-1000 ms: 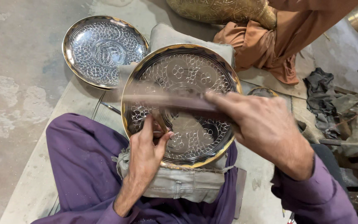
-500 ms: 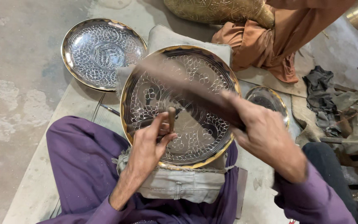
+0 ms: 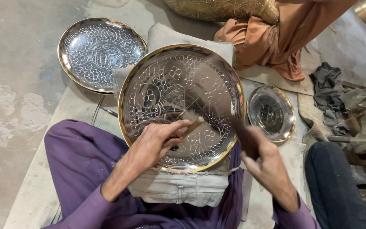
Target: The person sits cross-legged on the floor with a decorative metal tray resting on a cushion on their lap. They hold a small punch against the tray's engraved pattern with one hand and strike it with a wooden mallet held in the other hand, working the design across the tray surface.
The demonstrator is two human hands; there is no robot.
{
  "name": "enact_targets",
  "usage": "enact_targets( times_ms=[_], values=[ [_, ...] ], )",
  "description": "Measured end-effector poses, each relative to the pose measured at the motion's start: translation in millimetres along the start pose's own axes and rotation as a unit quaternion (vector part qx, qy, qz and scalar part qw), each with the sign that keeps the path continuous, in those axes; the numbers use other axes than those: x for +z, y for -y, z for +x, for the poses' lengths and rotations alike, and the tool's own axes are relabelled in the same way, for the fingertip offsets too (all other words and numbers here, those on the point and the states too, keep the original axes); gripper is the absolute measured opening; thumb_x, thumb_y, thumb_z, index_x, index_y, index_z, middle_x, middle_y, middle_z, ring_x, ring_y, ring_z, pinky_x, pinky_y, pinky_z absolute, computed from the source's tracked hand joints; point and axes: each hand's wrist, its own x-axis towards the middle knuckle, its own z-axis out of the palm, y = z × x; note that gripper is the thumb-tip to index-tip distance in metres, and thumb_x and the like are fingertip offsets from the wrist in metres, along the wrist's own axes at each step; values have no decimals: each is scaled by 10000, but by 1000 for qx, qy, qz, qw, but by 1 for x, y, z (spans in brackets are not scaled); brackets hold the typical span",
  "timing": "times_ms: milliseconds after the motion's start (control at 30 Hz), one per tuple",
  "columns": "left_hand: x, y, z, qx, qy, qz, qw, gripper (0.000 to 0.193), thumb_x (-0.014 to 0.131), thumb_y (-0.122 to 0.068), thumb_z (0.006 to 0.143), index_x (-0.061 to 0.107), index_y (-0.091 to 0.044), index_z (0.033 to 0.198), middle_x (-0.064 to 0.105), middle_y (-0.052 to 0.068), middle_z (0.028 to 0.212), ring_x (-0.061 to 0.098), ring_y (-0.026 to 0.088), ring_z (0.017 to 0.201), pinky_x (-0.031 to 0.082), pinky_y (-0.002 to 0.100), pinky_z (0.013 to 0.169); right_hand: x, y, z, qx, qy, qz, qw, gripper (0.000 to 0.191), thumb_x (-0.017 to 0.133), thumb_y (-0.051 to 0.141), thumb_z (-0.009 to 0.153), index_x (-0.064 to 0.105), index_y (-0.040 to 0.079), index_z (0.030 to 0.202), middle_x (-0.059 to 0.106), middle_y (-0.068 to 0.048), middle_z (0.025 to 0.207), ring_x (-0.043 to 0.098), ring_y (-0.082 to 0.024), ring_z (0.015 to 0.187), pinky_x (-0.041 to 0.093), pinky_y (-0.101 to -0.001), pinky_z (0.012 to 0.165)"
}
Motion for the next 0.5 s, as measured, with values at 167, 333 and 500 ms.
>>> enact_targets(
  times_ms=[167,333,500],
  values=[
    [-5,-1,10,47,70,38,996,556,734,-88,835,579,-108,1369,776,116,990,771,257,868,586,407,771,36,-26,-42,109,-51,90,989,519,703,15,829,582,51,1333,711,-137,916,664,-232,682,516,-335,614],
    [-12,-4,22,63,151,85,983,559,726,-72,827,601,-139,1368,755,121,969,720,311,853,544,464,764,61,-35,-86,132,-126,98,978,556,691,5,763,582,26,1307,727,-152,919,698,-197,762,543,-317,679],
    [-16,-12,30,49,215,114,969,499,665,-115,856,614,-183,1347,760,96,949,706,305,860,523,476,753,86,-49,-114,129,-116,116,978,559,702,-18,747,583,56,1288,699,-156,916,676,-208,792,543,-347,721]
  ],
)
